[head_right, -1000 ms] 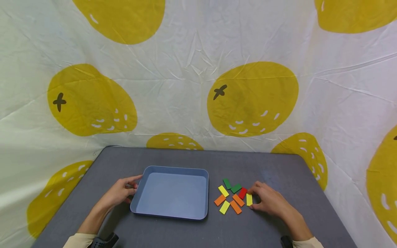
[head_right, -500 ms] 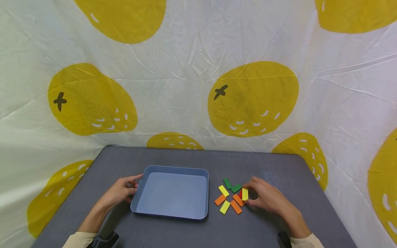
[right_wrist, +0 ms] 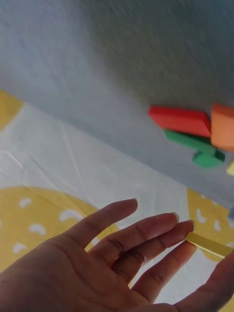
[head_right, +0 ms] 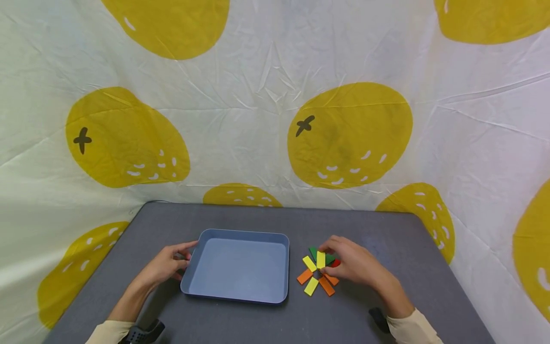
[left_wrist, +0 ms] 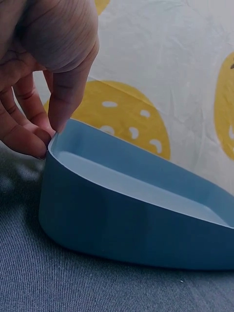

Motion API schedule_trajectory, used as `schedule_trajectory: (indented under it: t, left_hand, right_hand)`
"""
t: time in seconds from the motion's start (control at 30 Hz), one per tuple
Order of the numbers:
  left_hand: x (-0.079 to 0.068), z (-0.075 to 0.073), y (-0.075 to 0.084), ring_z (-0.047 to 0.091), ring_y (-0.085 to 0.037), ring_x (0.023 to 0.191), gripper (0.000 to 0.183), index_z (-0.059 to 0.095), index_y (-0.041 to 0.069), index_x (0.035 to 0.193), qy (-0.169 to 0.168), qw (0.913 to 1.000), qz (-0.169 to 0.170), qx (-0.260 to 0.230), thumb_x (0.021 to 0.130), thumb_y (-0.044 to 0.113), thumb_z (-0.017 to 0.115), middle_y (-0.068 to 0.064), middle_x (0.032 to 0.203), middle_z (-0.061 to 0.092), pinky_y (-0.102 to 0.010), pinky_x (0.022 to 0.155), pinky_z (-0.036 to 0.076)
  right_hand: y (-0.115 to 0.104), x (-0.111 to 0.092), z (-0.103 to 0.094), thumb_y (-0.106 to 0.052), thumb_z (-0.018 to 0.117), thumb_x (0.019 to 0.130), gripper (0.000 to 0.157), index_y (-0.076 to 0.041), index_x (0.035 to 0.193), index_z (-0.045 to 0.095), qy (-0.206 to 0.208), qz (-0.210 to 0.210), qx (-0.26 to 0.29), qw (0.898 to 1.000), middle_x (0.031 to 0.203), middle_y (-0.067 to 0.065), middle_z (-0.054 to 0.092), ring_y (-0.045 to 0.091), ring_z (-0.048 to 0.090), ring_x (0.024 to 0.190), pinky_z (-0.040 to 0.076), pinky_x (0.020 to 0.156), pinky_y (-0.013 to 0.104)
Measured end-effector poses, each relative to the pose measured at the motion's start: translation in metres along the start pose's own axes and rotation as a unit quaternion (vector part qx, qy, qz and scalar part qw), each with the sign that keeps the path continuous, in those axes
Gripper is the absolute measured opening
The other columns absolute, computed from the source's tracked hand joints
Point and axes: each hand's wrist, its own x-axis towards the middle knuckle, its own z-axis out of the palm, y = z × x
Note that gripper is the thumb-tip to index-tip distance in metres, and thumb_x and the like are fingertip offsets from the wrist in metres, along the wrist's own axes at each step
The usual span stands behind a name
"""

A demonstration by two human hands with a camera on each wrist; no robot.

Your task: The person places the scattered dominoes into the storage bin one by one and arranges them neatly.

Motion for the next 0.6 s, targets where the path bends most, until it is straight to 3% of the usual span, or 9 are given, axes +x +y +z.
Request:
schedule_trajectory:
  t: [0.33, 0.6]
  left_hand:
    - [0.001, 0.000, 0.000, 0.057, -0.023, 0.078, 0.057, 0.053, 0.007, 0.148, -0.002, 1.0000, -0.002, 0.000, 0.093, -0.009, 0.058, -0.012, 0.095, 0.054, -0.040, 0.057, 0.055]
    - [0.001, -0.001, 0.001, 0.055, -0.023, 0.076, 0.058, 0.052, 0.007, 0.148, -0.004, 1.0000, -0.004, 0.002, 0.093, -0.009, 0.058, -0.012, 0.095, 0.054, -0.043, 0.057, 0.055]
  right_hand:
    - [-0.016, 0.019, -0.001, -0.040, 0.080, 0.086, 0.036, -0.024, 0.117, 0.070, 0.004, -0.030, 0.021, 0.999, 0.107, -0.015, 0.062, 0.007, 0.060, 0.098, 0.054, 0.084, 0.038]
    - [-0.031, 0.035, -0.002, -0.042, 0.080, 0.085, 0.037, -0.025, 0.116, 0.069, 0.018, -0.048, 0.034, 0.998, 0.109, -0.015, 0.062, 0.005, 0.060, 0.098, 0.054, 0.085, 0.036]
